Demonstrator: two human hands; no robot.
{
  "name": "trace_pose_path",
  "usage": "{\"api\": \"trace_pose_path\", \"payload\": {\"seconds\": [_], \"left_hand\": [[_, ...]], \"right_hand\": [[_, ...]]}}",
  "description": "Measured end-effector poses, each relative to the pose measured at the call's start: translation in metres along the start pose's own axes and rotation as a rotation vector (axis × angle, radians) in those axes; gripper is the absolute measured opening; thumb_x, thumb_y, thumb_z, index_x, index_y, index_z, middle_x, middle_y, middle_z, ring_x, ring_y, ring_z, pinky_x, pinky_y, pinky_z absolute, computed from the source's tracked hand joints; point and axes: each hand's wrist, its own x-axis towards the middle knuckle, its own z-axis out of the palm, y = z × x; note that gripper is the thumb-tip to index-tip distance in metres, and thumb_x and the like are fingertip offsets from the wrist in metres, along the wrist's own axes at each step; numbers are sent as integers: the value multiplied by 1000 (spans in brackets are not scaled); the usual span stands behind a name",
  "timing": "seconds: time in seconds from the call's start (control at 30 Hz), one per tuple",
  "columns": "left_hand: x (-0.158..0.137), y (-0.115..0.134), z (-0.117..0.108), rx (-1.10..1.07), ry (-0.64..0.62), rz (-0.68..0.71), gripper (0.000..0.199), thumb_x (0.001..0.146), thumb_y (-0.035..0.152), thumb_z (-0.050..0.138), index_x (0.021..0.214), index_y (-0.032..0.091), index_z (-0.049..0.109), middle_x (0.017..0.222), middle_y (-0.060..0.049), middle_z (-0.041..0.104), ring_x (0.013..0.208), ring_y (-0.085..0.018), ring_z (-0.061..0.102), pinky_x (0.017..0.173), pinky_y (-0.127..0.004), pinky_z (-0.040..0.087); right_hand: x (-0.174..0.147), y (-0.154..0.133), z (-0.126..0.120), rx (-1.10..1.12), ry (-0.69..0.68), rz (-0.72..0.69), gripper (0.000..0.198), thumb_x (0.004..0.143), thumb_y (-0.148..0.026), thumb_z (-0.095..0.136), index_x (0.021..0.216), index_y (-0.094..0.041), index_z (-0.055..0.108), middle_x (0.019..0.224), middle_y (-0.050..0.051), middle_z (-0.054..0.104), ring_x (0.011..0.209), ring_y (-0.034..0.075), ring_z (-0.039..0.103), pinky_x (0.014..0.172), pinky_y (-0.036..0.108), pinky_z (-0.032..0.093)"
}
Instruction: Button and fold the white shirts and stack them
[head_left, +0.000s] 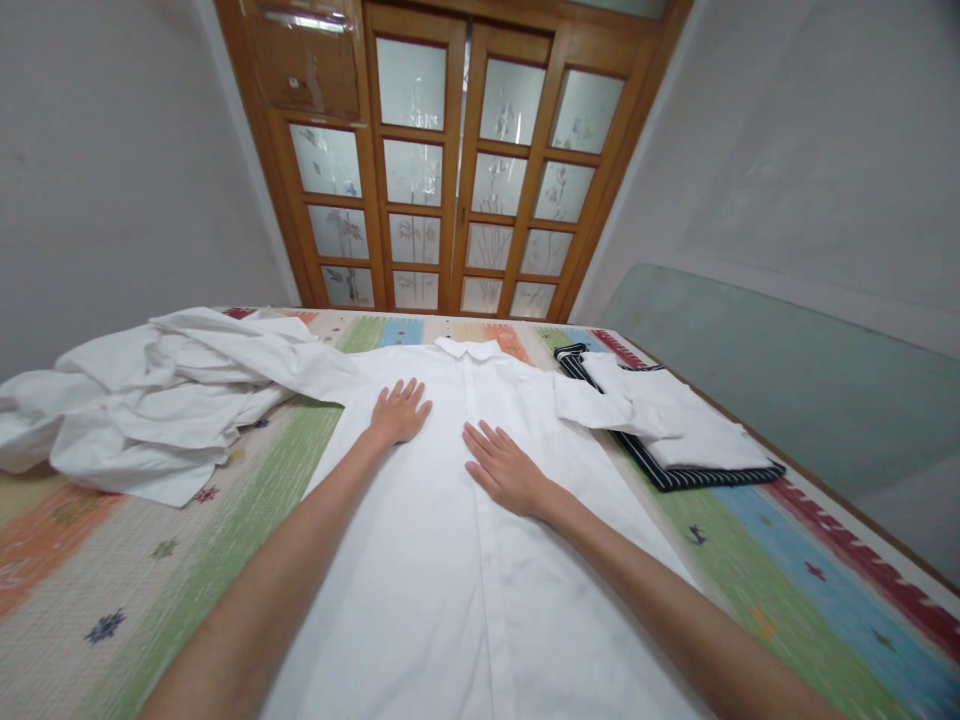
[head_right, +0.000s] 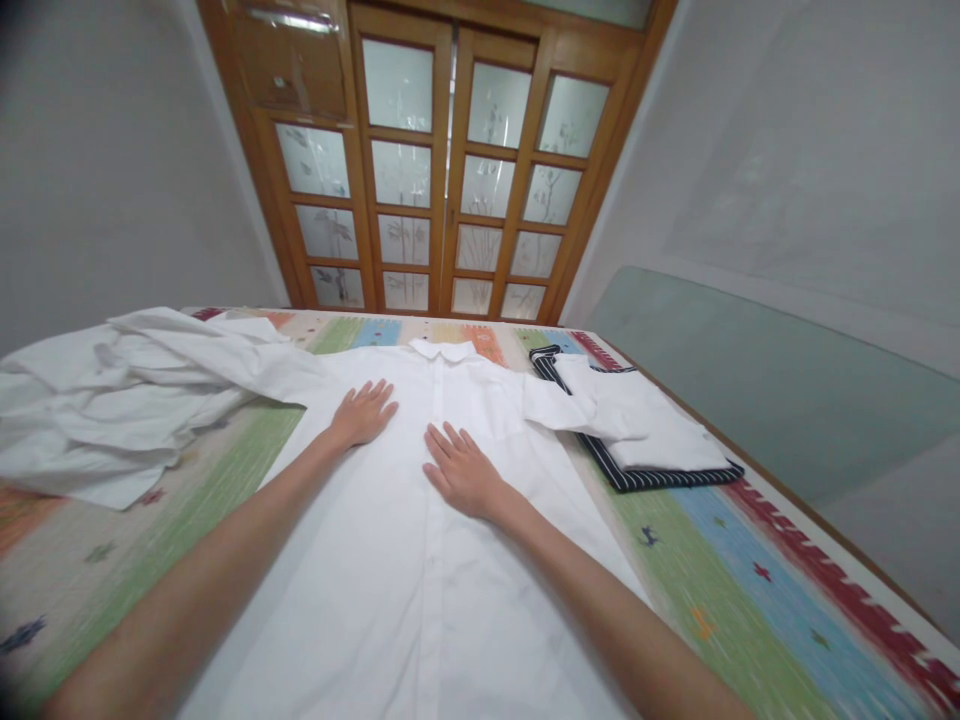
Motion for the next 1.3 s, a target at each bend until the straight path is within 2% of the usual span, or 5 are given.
{"api": "trace_pose_path", "payload": {"seconds": [0.67,0.9,1.03,1.13,1.3], "left_hand": [[-36,-5,-3,92,-58,80,60,98,44,19,150,15,25,158,-12,19,146,-34,14,114,-55,18],[-58,29,-6,-12,-188,225,58,96,43,28,148,17,29,158,-13,17,145,-37,11,112,-59,16],[-77,50,3,-93,-138,337,50,97,35,30,144,19,37,157,-13,23,145,-34,16,113,-59,17],[-84,57,11,-171,-65,384,44,95,22,31,136,17,47,152,-13,35,143,-29,25,114,-54,21],[-82,53,17,-281,67,384,42,89,10,35,123,19,59,141,-10,52,135,-21,42,113,-44,31]], "right_hand": [[-91,-74,-62,334,-427,-158,82,93,-52,45,154,-11,8,158,16,2,146,29,1,120,47,10],[-67,-88,-110,949,-811,-212,51,86,-50,58,126,-19,63,131,11,61,122,25,55,102,35,42],[-40,-77,-95,905,-423,139,33,91,-41,50,88,-15,71,74,3,71,60,12,62,60,22,45],[-17,-63,-71,529,-55,328,27,86,-31,55,65,-15,63,60,1,63,57,11,54,58,22,36],[6,-46,-43,92,-62,489,23,82,-37,58,72,-18,65,69,4,68,67,17,60,59,25,33]]}}
